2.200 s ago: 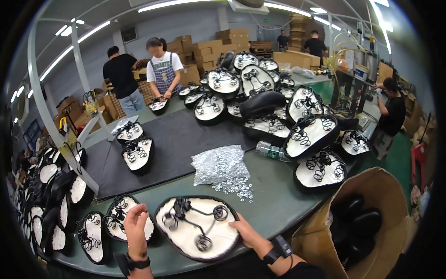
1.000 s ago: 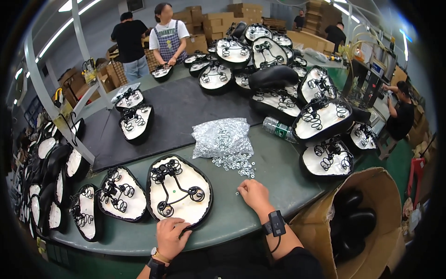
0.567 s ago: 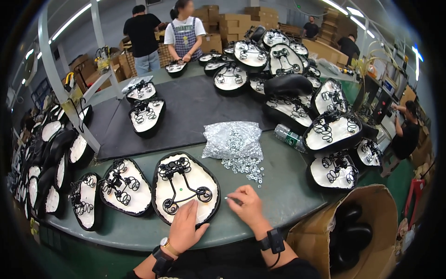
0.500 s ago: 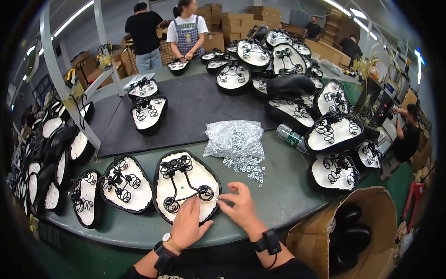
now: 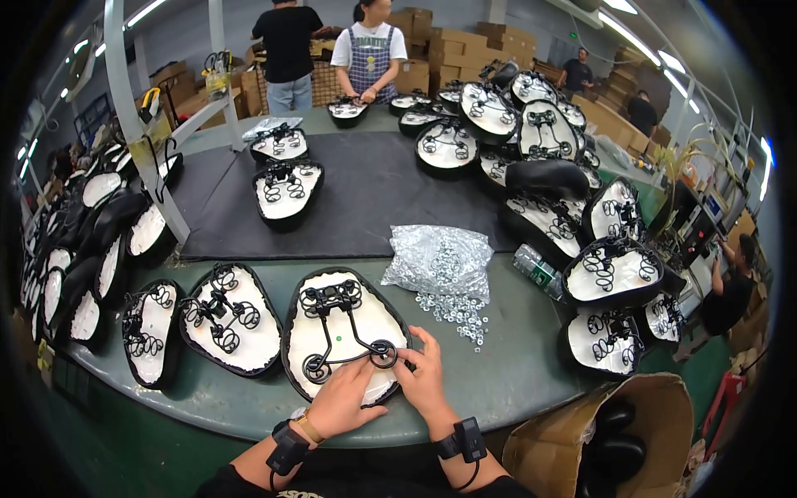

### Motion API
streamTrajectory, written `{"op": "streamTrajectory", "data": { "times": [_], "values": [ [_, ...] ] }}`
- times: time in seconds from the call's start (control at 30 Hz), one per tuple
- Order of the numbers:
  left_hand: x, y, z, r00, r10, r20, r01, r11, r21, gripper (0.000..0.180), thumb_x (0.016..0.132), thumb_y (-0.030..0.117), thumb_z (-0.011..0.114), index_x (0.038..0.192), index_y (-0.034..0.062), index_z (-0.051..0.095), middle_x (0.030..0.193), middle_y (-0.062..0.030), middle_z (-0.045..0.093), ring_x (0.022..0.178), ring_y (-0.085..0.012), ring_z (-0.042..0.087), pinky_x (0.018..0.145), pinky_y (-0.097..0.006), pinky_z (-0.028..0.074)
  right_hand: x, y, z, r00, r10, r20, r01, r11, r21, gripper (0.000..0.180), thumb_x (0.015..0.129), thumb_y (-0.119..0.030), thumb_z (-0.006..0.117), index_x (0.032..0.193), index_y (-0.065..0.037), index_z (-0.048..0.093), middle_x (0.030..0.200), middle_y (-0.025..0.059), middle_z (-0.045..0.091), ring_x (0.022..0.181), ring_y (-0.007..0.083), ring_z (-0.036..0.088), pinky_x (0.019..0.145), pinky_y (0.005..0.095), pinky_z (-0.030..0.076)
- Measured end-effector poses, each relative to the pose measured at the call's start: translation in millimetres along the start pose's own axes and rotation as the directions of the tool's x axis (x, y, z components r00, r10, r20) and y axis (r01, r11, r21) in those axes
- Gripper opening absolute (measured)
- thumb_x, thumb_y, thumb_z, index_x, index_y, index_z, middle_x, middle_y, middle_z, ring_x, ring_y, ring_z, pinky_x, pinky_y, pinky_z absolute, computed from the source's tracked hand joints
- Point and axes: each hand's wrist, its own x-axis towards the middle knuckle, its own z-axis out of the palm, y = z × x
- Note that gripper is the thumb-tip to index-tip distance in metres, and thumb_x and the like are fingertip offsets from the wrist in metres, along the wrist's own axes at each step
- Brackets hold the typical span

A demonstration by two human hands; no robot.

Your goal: The person assembles bicycle saddles by placing seat bases on a workbench, positioning metal spring frames onto them, inserting washers onto the bolts by hand, and placing assembled saddles into a box.

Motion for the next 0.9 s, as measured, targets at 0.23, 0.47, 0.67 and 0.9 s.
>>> {"op": "streamTrajectory", "data": {
  "times": [0.23, 0.47, 0.67, 0.9],
  "values": [
    [4, 8, 3, 0.999, 0.0, -0.038, 0.004, 0.995, 0.098, 0.088, 0.074, 0.035, 0.082, 0.142, -0.0059, 0.044, 0.14, -0.0253, 0.05, 0.123, -0.0415, 0.054, 0.107, -0.046, 0.044, 4, 11, 1, 0.999, 0.044, -0.005, -0.044, 0.999, -0.003, 0.019, 0.08, -0.013, 0.081, 0.098, -0.005, 0.08, 0.14, 0.0169, 0.056, 0.133, 0.0343, 0.05, 0.107, 0.044, 0.042],
    [11, 14, 8, 0.998, -0.021, -0.051, 0.029, 0.986, 0.164, 0.09, 0.073, 0.038, 0.083, 0.145, -0.0002, 0.045, 0.138, -0.0224, 0.049, 0.125, -0.0411, 0.051, 0.106, -0.047, 0.043, 12, 5, 3, 0.994, 0.108, 0.012, -0.106, 0.989, -0.105, 0.02, 0.08, -0.017, 0.083, 0.097, -0.007, 0.081, 0.132, 0.0153, 0.06, 0.122, 0.031, 0.056, 0.102, 0.0406, 0.046],
    [14, 14, 15, 0.995, -0.093, -0.046, 0.101, 0.969, 0.225, 0.089, 0.075, 0.037, 0.084, 0.145, 0.0, 0.044, 0.137, -0.0227, 0.048, 0.126, -0.0414, 0.049, 0.106, -0.048, 0.043, 11, 15, 2, 0.989, 0.116, 0.086, -0.121, 0.991, 0.056, 0.023, 0.083, -0.015, 0.08, 0.105, -0.008, 0.08, 0.13, 0.0164, 0.06, 0.122, 0.0319, 0.057, 0.103, 0.0396, 0.047],
    [11, 12, 15, 0.995, -0.057, -0.086, 0.069, 0.987, 0.144, 0.087, 0.075, 0.037, 0.085, 0.143, 0.0005, 0.047, 0.138, -0.0232, 0.05, 0.127, -0.0415, 0.05, 0.108, -0.048, 0.042, 2, 12, -15, 0.98, 0.014, 0.197, -0.008, 0.999, -0.034, 0.032, 0.089, -0.021, 0.074, 0.12, -0.012, 0.076, 0.144, 0.023, 0.053, 0.129, 0.0386, 0.052, 0.11, 0.0456, 0.041]
  ]
}}
